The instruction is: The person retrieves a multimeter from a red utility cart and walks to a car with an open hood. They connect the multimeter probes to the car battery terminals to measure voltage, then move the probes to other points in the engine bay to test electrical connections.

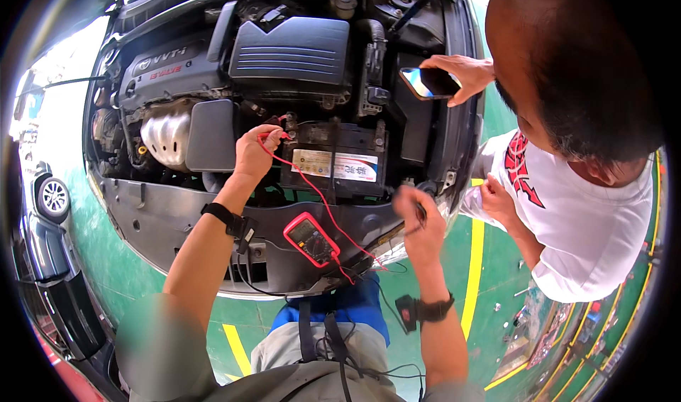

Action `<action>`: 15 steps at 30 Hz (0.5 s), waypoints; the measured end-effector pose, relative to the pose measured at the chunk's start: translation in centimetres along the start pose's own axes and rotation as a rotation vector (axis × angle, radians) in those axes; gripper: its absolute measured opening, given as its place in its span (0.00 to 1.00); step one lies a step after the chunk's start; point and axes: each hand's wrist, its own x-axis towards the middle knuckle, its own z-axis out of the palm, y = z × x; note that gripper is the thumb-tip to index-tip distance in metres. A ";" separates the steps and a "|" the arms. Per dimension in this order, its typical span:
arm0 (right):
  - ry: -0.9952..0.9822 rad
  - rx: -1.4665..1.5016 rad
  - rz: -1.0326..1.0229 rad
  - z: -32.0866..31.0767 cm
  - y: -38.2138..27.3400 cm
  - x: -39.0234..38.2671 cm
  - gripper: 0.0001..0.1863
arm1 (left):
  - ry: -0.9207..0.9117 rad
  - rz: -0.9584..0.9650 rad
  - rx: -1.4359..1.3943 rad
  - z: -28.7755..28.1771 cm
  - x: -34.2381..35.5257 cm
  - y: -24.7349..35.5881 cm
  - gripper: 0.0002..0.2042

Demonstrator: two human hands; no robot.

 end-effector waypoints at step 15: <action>0.004 -0.504 -0.293 2.9 3.5 10.4 0.10 | -0.057 0.075 0.169 0.3 1.1 2.7 0.07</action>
